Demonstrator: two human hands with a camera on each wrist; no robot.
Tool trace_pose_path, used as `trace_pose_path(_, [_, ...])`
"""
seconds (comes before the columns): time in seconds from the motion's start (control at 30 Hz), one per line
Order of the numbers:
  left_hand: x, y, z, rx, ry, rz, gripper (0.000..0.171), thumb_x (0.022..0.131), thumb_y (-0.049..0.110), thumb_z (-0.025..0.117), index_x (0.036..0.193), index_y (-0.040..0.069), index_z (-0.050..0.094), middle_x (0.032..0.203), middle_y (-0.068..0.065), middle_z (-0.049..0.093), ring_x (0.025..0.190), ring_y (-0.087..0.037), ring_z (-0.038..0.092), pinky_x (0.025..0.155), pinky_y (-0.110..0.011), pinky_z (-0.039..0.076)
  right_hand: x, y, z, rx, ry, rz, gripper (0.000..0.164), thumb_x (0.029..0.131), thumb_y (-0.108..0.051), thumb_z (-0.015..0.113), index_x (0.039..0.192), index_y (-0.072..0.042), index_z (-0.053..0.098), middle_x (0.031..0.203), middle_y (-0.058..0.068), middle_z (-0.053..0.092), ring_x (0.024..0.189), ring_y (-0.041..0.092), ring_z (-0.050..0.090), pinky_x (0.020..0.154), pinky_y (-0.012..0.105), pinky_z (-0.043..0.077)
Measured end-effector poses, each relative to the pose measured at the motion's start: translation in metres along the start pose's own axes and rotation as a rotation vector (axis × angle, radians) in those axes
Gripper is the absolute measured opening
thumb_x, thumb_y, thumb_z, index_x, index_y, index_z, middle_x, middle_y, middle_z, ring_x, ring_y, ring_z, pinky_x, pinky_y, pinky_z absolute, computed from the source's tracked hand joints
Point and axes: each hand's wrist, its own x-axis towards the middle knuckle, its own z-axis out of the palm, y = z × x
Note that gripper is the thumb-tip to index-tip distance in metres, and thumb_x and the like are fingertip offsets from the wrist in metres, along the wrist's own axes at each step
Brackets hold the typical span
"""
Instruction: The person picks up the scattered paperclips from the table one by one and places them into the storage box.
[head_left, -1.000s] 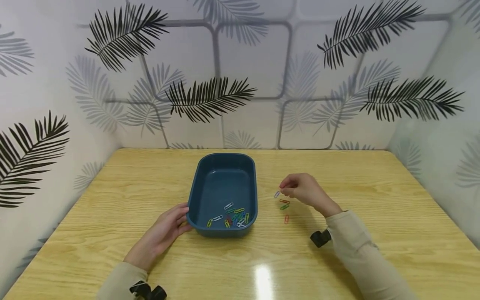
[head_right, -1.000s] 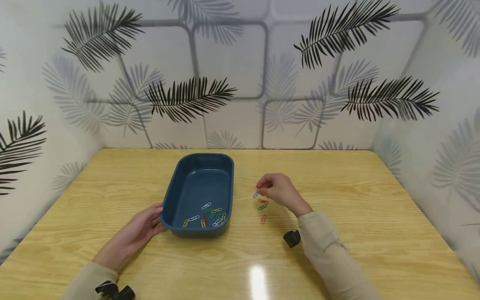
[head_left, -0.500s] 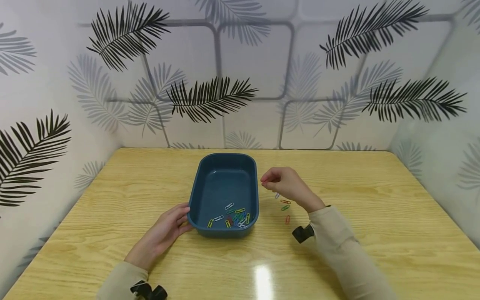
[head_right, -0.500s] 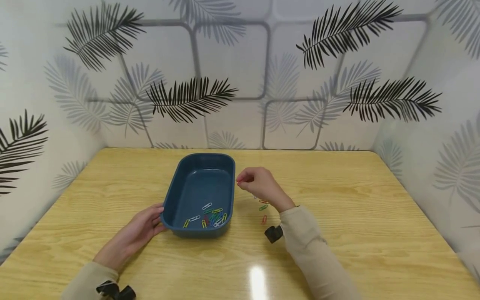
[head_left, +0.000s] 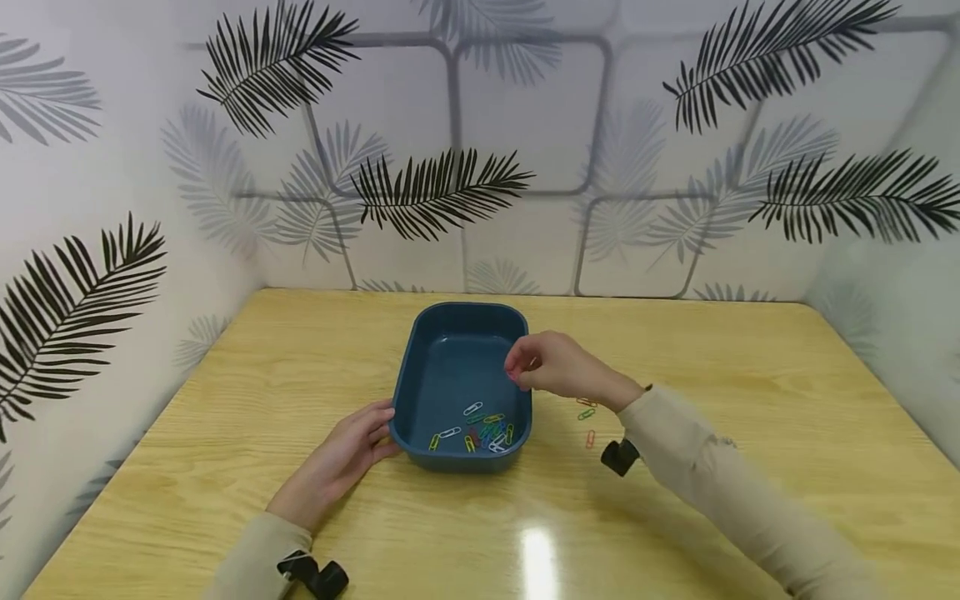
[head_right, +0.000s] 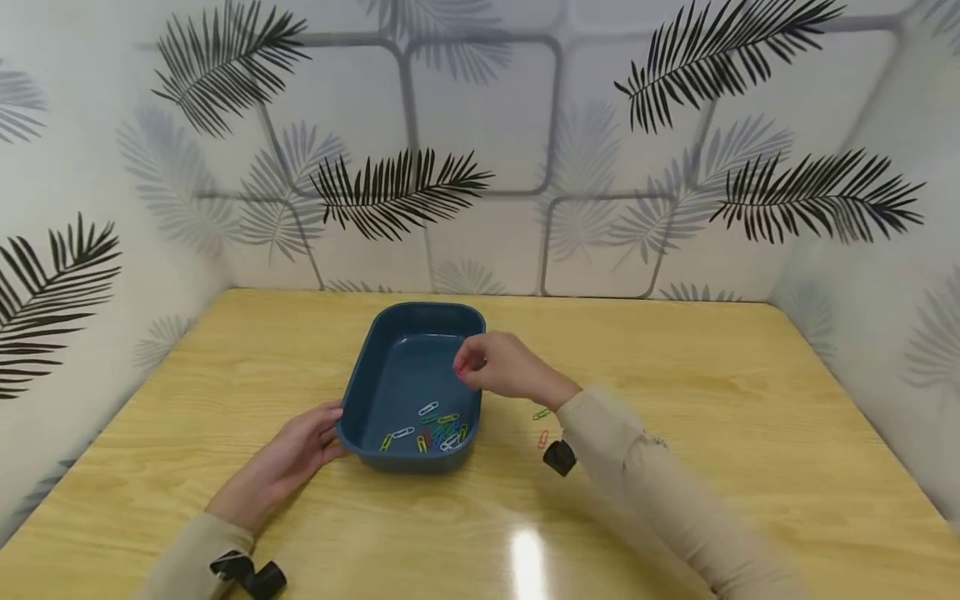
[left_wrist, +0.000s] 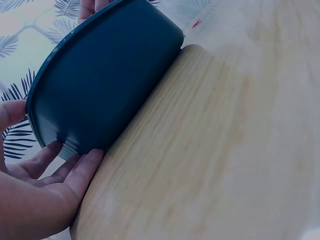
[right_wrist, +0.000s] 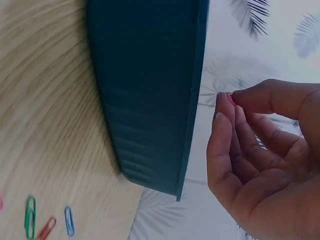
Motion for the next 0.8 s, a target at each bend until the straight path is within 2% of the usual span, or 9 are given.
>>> trace_pose_path(0.07, [0.0, 0.002, 0.0, -0.004, 0.014, 0.002, 0.05, 0.102, 0.015, 0.044, 0.141, -0.012, 0.03, 0.12, -0.007, 0.056, 0.104, -0.014, 0.056, 0.088, -0.029, 0.049, 0.005, -0.005, -0.005, -0.037, -0.055, -0.023, 0.012, 0.088, 0.003, 0.062, 0.099, 0.002, 0.066, 0.087, 0.008, 0.067, 0.073, 0.015, 0.063, 0.066, 0.03, 0.052])
trace_pose_path(0.17, [-0.001, 0.005, -0.001, 0.001, 0.015, -0.004, 0.05, 0.102, 0.015, 0.043, 0.142, -0.012, 0.028, 0.12, -0.007, 0.055, 0.105, -0.014, 0.056, 0.088, -0.029, 0.049, 0.013, -0.012, -0.01, -0.044, -0.125, -0.001, 0.016, 0.086, 0.005, 0.062, 0.102, 0.002, 0.067, 0.088, 0.01, 0.068, 0.074, 0.015, 0.063, 0.066, 0.029, 0.053])
trace_pose_path(0.33, [-0.002, 0.007, -0.002, 0.003, 0.019, 0.004, 0.051, 0.102, 0.015, 0.044, 0.142, -0.012, 0.029, 0.121, -0.008, 0.055, 0.106, -0.014, 0.056, 0.087, -0.028, 0.049, 0.025, -0.025, -0.012, -0.04, -0.168, 0.04, 0.018, 0.087, 0.003, 0.063, 0.104, 0.0, 0.068, 0.088, 0.009, 0.069, 0.076, 0.014, 0.064, 0.068, 0.028, 0.054])
trace_pose_path(0.57, [-0.002, 0.003, 0.001, 0.006, -0.02, -0.01, 0.051, 0.103, 0.016, 0.043, 0.143, -0.012, 0.027, 0.121, -0.006, 0.056, 0.106, -0.013, 0.055, 0.089, -0.029, 0.048, 0.03, -0.039, -0.019, -0.193, -0.263, 0.009, 0.017, 0.085, 0.006, 0.062, 0.1, 0.004, 0.069, 0.086, 0.005, 0.07, 0.072, 0.014, 0.064, 0.064, 0.026, 0.052])
trace_pose_path(0.7, [-0.001, 0.002, 0.001, 0.0, -0.001, -0.001, 0.052, 0.102, 0.015, 0.044, 0.143, -0.012, 0.028, 0.12, -0.006, 0.056, 0.105, -0.013, 0.056, 0.087, -0.028, 0.049, 0.033, -0.038, -0.025, -0.233, -0.263, -0.024, 0.014, 0.083, 0.007, 0.063, 0.095, 0.001, 0.069, 0.086, 0.004, 0.071, 0.074, 0.013, 0.065, 0.068, 0.027, 0.053])
trace_pose_path(0.8, [-0.001, 0.003, 0.001, -0.012, -0.003, -0.006, 0.051, 0.102, 0.015, 0.044, 0.142, -0.012, 0.028, 0.119, -0.005, 0.056, 0.104, -0.013, 0.056, 0.087, -0.028, 0.049, 0.037, -0.035, -0.028, -0.251, -0.26, -0.018, 0.013, 0.083, 0.006, 0.064, 0.094, 0.0, 0.069, 0.087, 0.003, 0.071, 0.077, 0.013, 0.066, 0.07, 0.028, 0.054])
